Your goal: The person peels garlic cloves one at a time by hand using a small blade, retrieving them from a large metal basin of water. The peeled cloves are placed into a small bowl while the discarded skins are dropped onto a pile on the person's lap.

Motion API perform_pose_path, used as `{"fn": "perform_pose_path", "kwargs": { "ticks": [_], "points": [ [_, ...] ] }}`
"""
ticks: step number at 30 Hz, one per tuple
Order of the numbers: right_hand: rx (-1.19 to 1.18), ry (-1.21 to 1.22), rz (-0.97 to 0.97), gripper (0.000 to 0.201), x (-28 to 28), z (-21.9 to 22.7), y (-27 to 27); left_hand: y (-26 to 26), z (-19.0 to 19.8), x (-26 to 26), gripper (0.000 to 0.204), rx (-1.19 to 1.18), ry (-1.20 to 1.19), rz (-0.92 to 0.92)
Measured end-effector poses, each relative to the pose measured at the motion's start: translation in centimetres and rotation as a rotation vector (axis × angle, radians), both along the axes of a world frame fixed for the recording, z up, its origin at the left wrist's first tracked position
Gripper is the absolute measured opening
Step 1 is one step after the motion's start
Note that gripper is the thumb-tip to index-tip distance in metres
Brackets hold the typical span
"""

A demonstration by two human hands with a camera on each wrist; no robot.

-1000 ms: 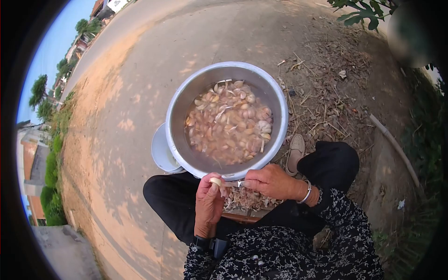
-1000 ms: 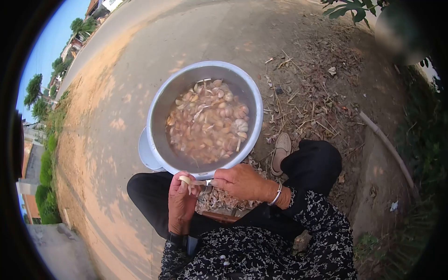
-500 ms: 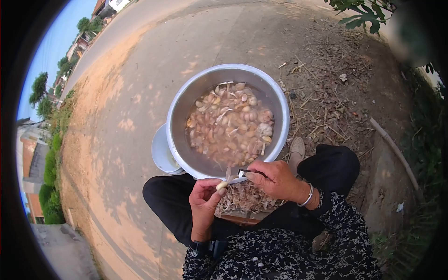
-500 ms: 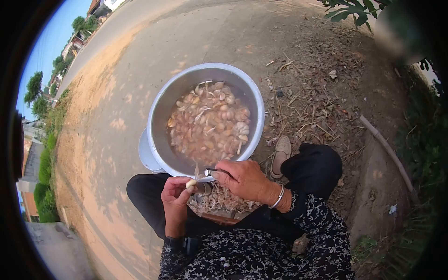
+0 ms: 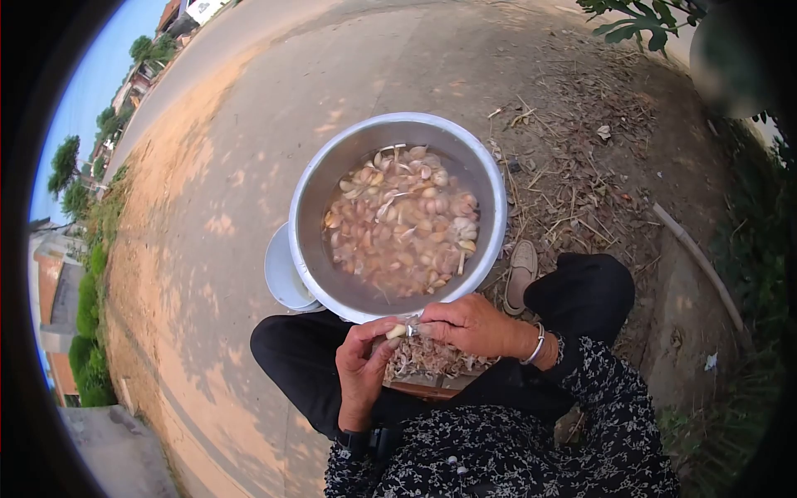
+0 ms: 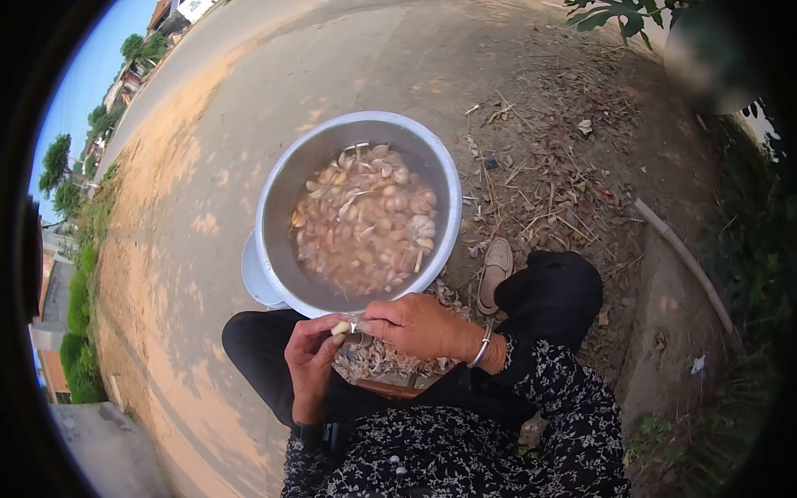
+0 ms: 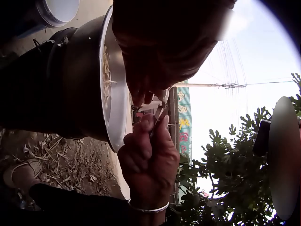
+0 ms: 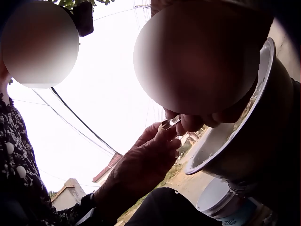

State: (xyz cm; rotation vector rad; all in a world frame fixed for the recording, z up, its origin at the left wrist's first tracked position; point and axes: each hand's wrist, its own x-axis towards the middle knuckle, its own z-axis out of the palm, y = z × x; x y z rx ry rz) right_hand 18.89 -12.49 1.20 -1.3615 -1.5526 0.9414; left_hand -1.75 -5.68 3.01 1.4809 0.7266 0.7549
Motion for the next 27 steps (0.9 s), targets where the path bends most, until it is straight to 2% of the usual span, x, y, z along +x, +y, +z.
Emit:
{"fn": "perform_pose_path", "kwargs": {
  "ticks": [2,4,6,8,11,13,16,17,18,19,20,22,23,24,26,27],
  "points": [
    [-0.017,0.07,0.024,0.026,-0.1,-0.1,0.0,-0.2,0.0,0.2,0.029,-0.047,0.016,-0.009],
    [-0.156,0.259,0.06,0.025,-0.2,0.4,0.0,-0.9,-0.3,0.9,0.033,-0.153,0.059,-0.01],
    [-0.155,0.261,0.03,0.024,-0.4,-0.1,-0.1,-1.6,-1.3,1.2,0.035,-0.07,0.131,-0.052],
    [-0.15,0.254,-0.004,0.024,-0.5,-0.7,-0.2,-1.9,-1.7,1.6,0.033,-0.356,-0.06,-0.016],
    [-0.068,0.178,-0.065,0.025,-0.6,-1.3,-0.3,-1.8,-0.6,1.8,0.032,-0.459,-0.101,-0.014],
    [-0.016,-0.125,-0.113,0.025,-0.6,-1.2,-0.4,-1.7,-0.5,1.6,0.032,-0.516,-0.1,-0.025],
    [-0.015,-0.241,-0.065,0.026,-0.3,-0.1,-0.8,-1.2,-1.7,1.1,0.026,-0.574,-0.075,0.052],
    [-0.014,-0.24,-0.063,0.026,-0.2,-0.3,-0.9,-0.8,-2.1,0.8,0.022,-0.634,-0.134,0.108],
    [0.007,-0.164,-0.089,0.026,0.0,-0.6,-1.0,-0.4,-2.3,0.4,0.019,-0.69,-0.194,0.17],
    [0.03,-0.086,-0.109,0.025,0.1,-0.8,-0.9,0.0,-2.3,0.2,0.016,-0.751,-0.287,0.15],
    [0.039,-0.081,-0.093,0.025,0.4,-0.8,-0.8,0.3,-2.1,-0.1,0.016,-0.74,-0.289,0.166],
    [-0.097,0.052,-0.038,0.024,0.9,-0.2,-0.8,0.5,-0.8,-0.1,0.02,-0.905,-0.244,0.176],
    [-0.081,0.038,-0.028,0.024,0.8,-0.1,-0.7,0.1,0.3,0.4,0.02,-0.95,-0.225,0.197],
    [-0.083,0.038,-0.03,0.024,0.9,0.1,-0.8,0.1,0.2,0.4,0.02,-0.952,-0.224,0.195],
    [-0.171,0.241,0.002,0.025,1.1,0.4,-0.8,0.5,-0.1,-0.1,0.023,-0.954,-0.316,0.191],
    [-0.171,0.241,0.003,0.025,1.4,0.5,-0.8,1.1,0.1,-0.5,0.024,-0.931,-0.373,0.18]
  ]
}}
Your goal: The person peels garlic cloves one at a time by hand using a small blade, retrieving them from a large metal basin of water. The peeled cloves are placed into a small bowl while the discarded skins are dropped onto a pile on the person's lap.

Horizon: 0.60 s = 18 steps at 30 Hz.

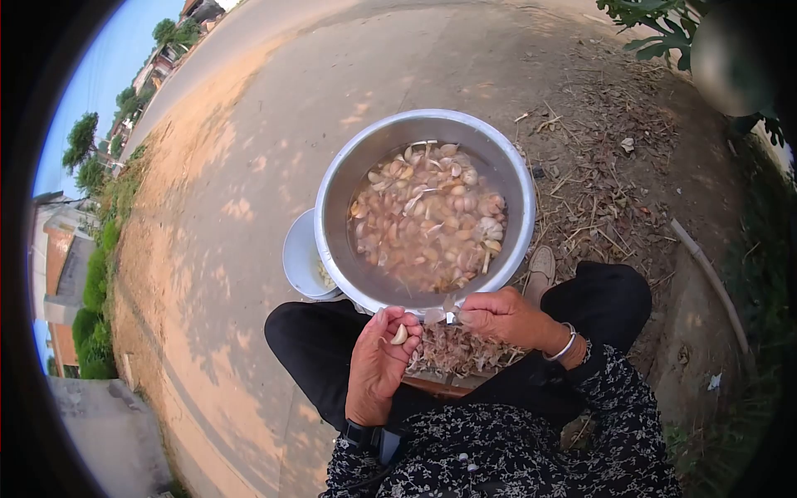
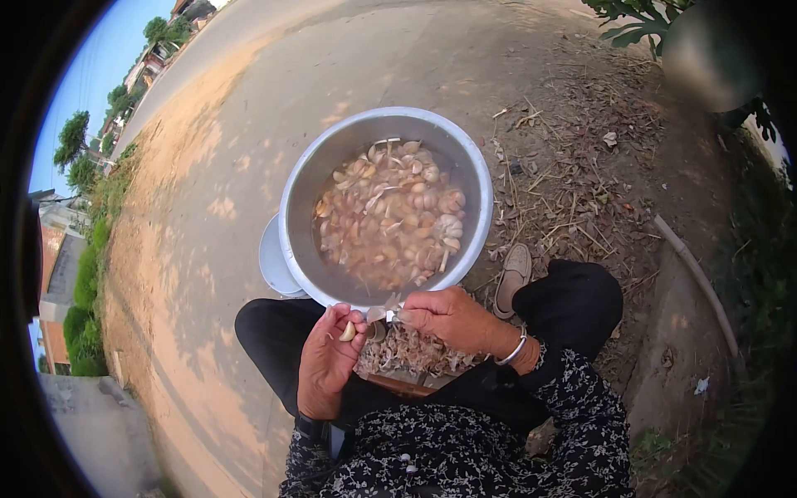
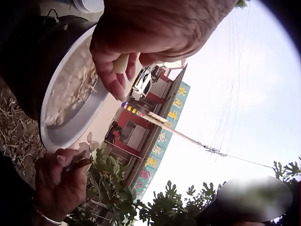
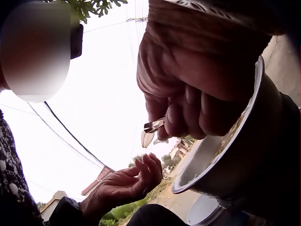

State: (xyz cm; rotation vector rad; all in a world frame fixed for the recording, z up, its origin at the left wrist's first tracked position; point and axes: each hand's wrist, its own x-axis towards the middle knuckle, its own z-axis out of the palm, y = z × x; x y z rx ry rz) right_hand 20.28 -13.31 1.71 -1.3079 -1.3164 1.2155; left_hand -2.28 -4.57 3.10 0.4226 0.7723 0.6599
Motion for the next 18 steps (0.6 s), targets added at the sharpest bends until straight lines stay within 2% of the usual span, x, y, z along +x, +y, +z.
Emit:
{"fn": "perform_pose_path", "kwargs": {
  "ticks": [1,3,4,5,6,7,8,9,11,12,13,14,15,16,17,18],
  "points": [
    [-0.05,0.069,0.052,0.026,0.5,0.1,-0.1,0.9,0.3,-0.6,0.025,0.026,-0.049,0.023],
    [-0.095,0.139,0.105,0.028,0.4,0.2,0.2,3.3,1.6,-2.0,0.024,0.178,0.021,0.161],
    [-0.094,-0.226,0.275,0.03,0.0,0.4,0.2,5.3,1.2,-3.5,0.027,0.335,0.041,0.215],
    [-0.095,-0.596,0.438,0.031,-0.2,0.4,0.0,6.9,1.9,-4.1,0.033,0.495,0.235,0.32],
    [-0.081,-0.858,0.503,0.037,-1.0,-1.5,-0.6,8.5,1.9,-4.1,0.038,0.735,0.409,0.348],
    [-0.083,-0.859,0.493,0.037,-1.4,-2.1,-1.2,10.7,0.6,-5.3,0.034,0.897,0.801,0.359],
    [-0.054,-0.907,0.418,0.036,-1.6,-2.5,-1.5,12.1,-0.9,-6.2,0.028,1.093,1.013,0.332],
    [-0.028,-0.955,0.345,0.035,-1.5,-2.4,-1.5,12.3,-0.5,-5.4,0.024,1.283,1.224,0.303],
    [0.007,-0.915,0.369,0.034,-1.3,-2.0,-1.2,11.7,-0.6,-3.2,0.015,1.284,1.149,0.138],
    [-0.022,-0.915,0.362,0.036,-1.3,-1.3,-1.1,11.2,-0.8,-1.5,0.01,1.205,1.113,0.044],
    [-0.05,-0.916,0.353,0.038,-1.4,-0.9,-0.8,10.7,-1.0,0.5,0.008,1.234,1.105,-0.06],
    [-0.05,-0.915,0.351,0.038,-1.4,-0.8,-0.6,11.5,-2.8,1.3,0.01,1.398,1.098,-0.182],
    [-0.039,-0.89,0.336,0.038,-1.4,-0.8,-0.5,11.6,-2.5,2.9,0.011,1.418,1.252,-0.396],
    [-0.03,-0.867,0.322,0.038,-1.3,-0.8,-0.4,12.2,-3.5,3.8,0.013,1.521,1.311,-0.536],
    [-0.032,-0.869,0.32,0.038,-1.2,-0.8,-0.4,12.4,-4.3,4.4,0.013,1.522,1.307,-0.536],
    [-0.033,-0.856,0.312,0.038,-1.1,-0.7,-0.4,12.5,-4.5,5.3,0.015,1.467,1.418,-0.785]
  ]
}}
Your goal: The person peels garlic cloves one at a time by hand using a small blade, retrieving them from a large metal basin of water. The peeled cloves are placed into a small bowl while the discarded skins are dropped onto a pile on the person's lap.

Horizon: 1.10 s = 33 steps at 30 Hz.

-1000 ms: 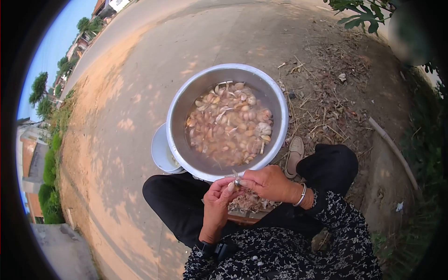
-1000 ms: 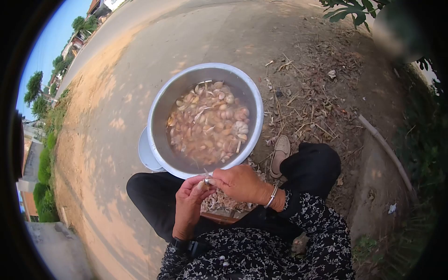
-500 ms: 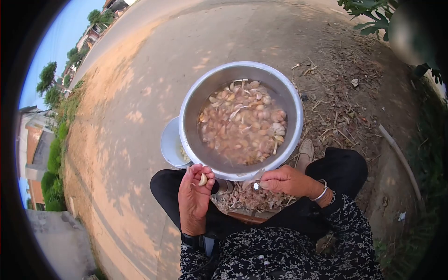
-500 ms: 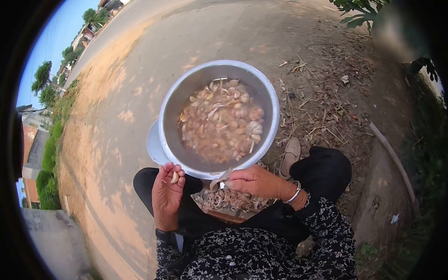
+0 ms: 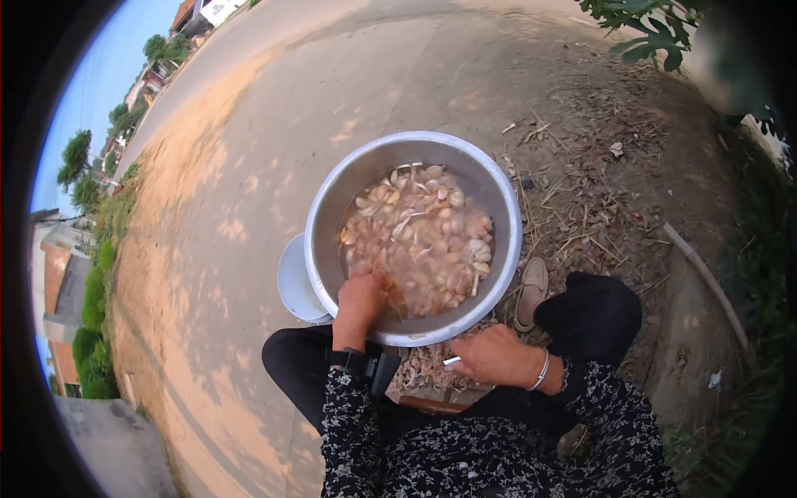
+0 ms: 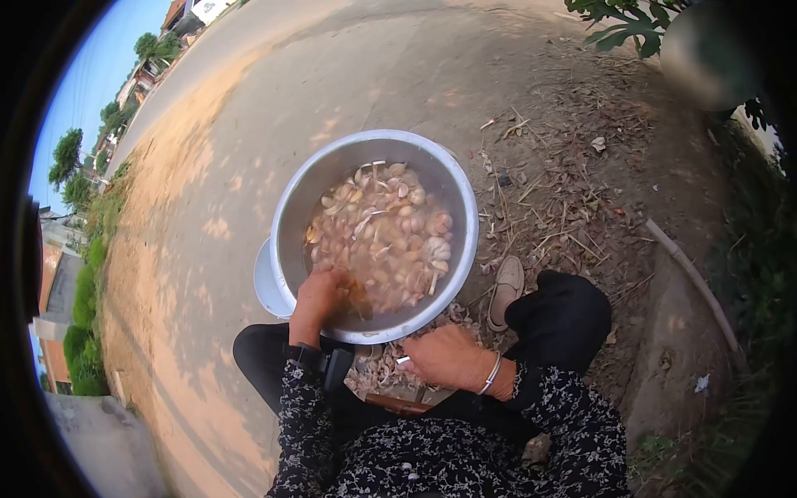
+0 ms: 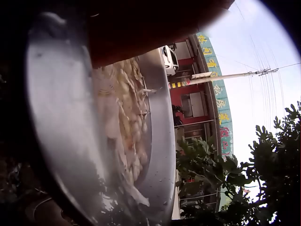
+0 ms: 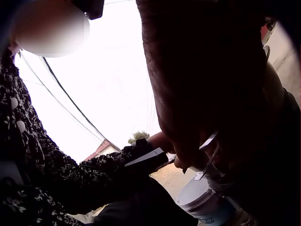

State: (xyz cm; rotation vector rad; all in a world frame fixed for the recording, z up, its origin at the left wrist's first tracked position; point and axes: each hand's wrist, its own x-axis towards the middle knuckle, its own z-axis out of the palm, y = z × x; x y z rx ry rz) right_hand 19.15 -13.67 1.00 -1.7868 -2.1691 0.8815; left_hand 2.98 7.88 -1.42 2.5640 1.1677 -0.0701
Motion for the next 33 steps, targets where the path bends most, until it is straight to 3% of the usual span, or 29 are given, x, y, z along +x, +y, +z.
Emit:
{"fn": "perform_pose_path", "kwargs": {
  "ticks": [1,3,6,8,9,11,12,14,18,20,25,33],
  "points": [
    [0.001,0.013,-0.009,0.037,0.1,0.0,0.1,0.1,-0.4,0.5,0.017,-0.064,0.225,-0.039],
    [-0.006,0.013,-0.022,0.034,0.2,0.0,0.0,0.7,-2.6,0.3,0.021,-0.032,0.193,-0.073],
    [0.017,0.033,-0.052,0.032,0.3,0.0,-0.1,0.3,-3.1,0.0,0.021,-0.222,0.212,-0.236],
    [0.042,0.053,-0.074,0.032,0.4,0.1,-0.3,-1.2,-0.3,-0.1,0.02,-0.366,-0.004,-0.186],
    [0.066,0.077,-0.086,0.034,0.5,0.3,-0.2,-1.7,0.1,-0.3,0.02,-0.372,-0.002,-0.189],
    [0.092,0.098,-0.099,0.036,0.9,0.6,0.0,-2.3,0.6,-0.7,0.016,-0.727,-0.295,0.114],
    [0.138,0.141,-0.153,0.036,1.0,0.8,0.1,-2.5,0.8,-0.9,0.016,-0.727,-0.295,0.113],
    [0.183,0.185,-0.205,0.035,1.2,1.2,0.4,-3.0,1.1,-1.1,0.016,-0.931,-0.609,0.205],
    [0.231,0.273,-0.376,0.033,1.2,2.1,1.4,-4.1,2.0,-0.9,0.019,-0.984,-0.818,0.292],
    [0.267,0.29,-0.416,0.032,1.0,2.1,1.8,-4.6,2.5,-0.6,0.023,-1.15,-1.006,0.442],
    [0.364,0.303,-0.511,0.024,0.3,2.0,2.7,-6.5,2.8,-0.4,0.022,-1.266,-1.079,0.473],
    [0.435,0.233,-0.442,0.017,-0.1,1.8,2.6,-8.1,3.5,-0.7,0.016,-1.221,-1.127,0.471]
  ]
}}
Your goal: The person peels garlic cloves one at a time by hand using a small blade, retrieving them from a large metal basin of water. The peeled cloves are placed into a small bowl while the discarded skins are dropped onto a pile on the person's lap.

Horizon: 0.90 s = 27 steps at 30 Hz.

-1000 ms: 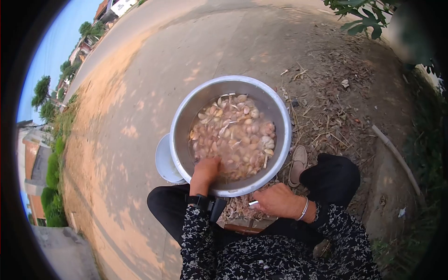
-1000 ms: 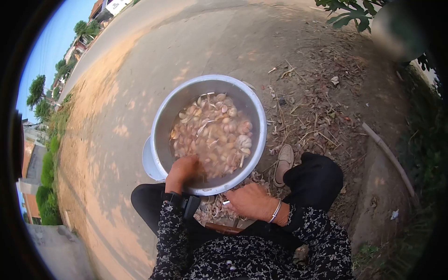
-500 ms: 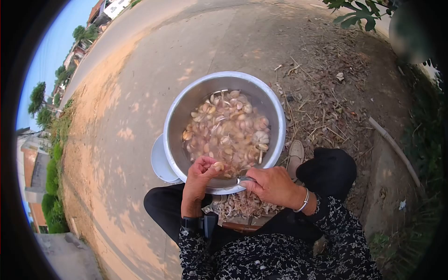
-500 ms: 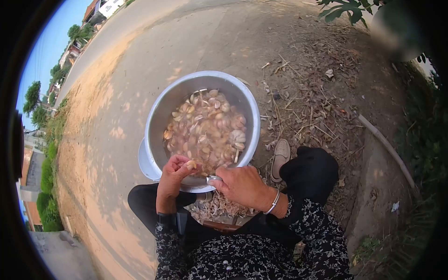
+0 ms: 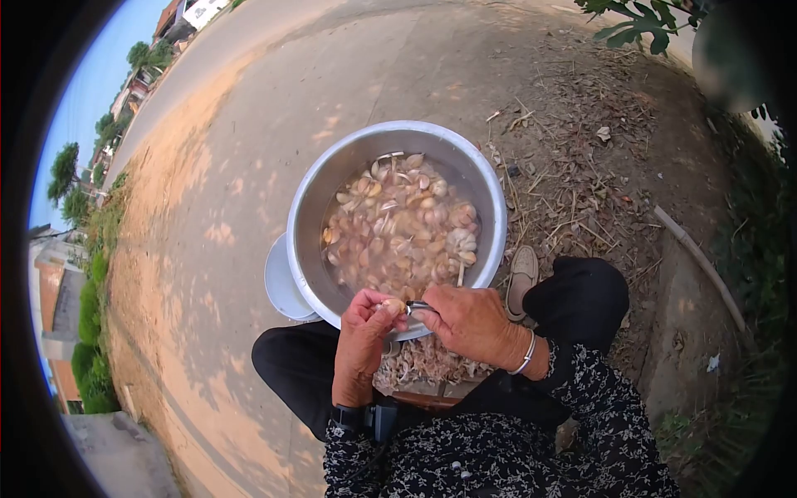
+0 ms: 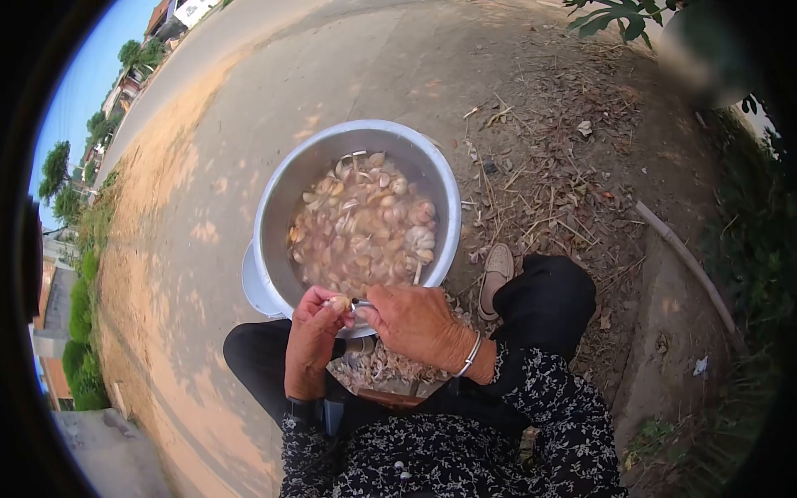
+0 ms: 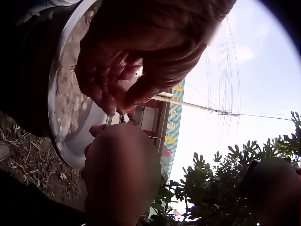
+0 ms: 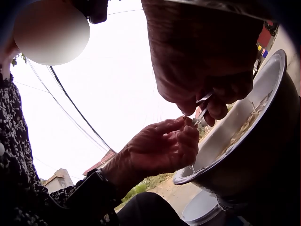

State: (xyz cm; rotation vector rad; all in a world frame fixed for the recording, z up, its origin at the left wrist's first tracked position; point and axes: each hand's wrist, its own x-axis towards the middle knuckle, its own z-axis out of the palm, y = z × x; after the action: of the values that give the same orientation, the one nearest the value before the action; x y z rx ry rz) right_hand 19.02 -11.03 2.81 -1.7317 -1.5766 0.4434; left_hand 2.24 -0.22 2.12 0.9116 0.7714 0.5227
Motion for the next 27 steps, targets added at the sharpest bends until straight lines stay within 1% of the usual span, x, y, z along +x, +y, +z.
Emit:
{"fn": "perform_pose_path", "kwargs": {
  "ticks": [2,5,6,7,8,9,10,11,13,14,17,18,20,21,23,24,26,27],
  "points": [
    [0.004,-0.014,0.024,0.016,0.0,-0.1,-0.1,-0.1,0.1,-0.3,0.015,0.06,0.049,-0.041],
    [-0.005,-0.019,0.048,0.014,0.0,-0.1,-0.4,-0.1,0.5,-0.6,0.015,0.039,0.043,-0.085],
    [-0.015,0.004,0.09,0.013,0.1,0.0,-0.5,0.0,0.5,-0.9,0.015,0.039,0.043,-0.085],
    [-0.025,0.027,0.131,0.013,0.2,0.0,-0.6,0.1,0.3,-1.2,0.015,-0.066,-0.028,-0.116],
    [-0.026,0.028,0.131,0.013,0.2,0.0,-0.7,0.0,0.2,-1.4,0.015,-0.172,-0.1,-0.147],
    [0.0,0.089,0.131,0.012,0.2,0.0,-0.8,-0.1,0.1,-1.5,0.015,-0.172,-0.1,-0.146],
    [0.026,0.15,0.131,0.012,0.2,0.0,-0.8,-0.3,0.1,-1.5,0.016,-0.243,-0.178,-0.157],
    [0.027,0.149,0.134,0.012,0.3,-0.1,-0.8,-0.5,0.0,-1.6,0.017,-0.312,-0.255,-0.167],
    [0.05,0.113,0.081,0.013,0.7,-0.7,-1.1,-0.8,-0.2,-2.0,0.018,-0.32,-0.289,-0.179],
    [0.049,0.111,0.085,0.013,0.7,-0.8,-1.2,-0.9,-0.3,-2.1,0.018,-0.325,-0.325,-0.191],
    [0.034,0.093,0.097,0.014,0.5,-1.0,-1.2,-1.4,-0.3,-2.1,0.02,-0.365,-0.294,-0.151],
    [0.04,0.087,0.094,0.017,0.4,-0.9,-1.2,-1.5,-0.4,-2.1,0.02,-0.365,-0.294,-0.15],
    [0.046,0.079,0.09,0.021,0.4,-0.9,-1.3,-1.7,-0.8,-2.2,0.032,-0.408,-0.36,-0.108],
    [0.028,0.072,0.093,0.021,0.3,-0.9,-1.3,-1.9,-0.8,-2.2,0.032,-0.406,-0.36,-0.109],
    [0.013,0.063,0.096,0.022,0.2,-0.8,-1.4,-2.3,-0.9,-2.2,0.033,-0.469,-0.378,-0.036],
    [0.008,0.074,0.104,0.022,0.2,-0.7,-1.4,-2.4,-0.9,-2.2,0.033,-0.468,-0.379,-0.036],
    [0.004,0.086,0.112,0.022,0.2,-0.7,-1.5,-2.6,-0.6,-2.2,0.032,-0.364,-0.391,-0.069],
    [0.002,0.088,0.126,0.022,0.1,-0.8,-1.5,-2.7,-0.3,-2.1,0.032,-0.364,-0.391,-0.069]
  ]
}}
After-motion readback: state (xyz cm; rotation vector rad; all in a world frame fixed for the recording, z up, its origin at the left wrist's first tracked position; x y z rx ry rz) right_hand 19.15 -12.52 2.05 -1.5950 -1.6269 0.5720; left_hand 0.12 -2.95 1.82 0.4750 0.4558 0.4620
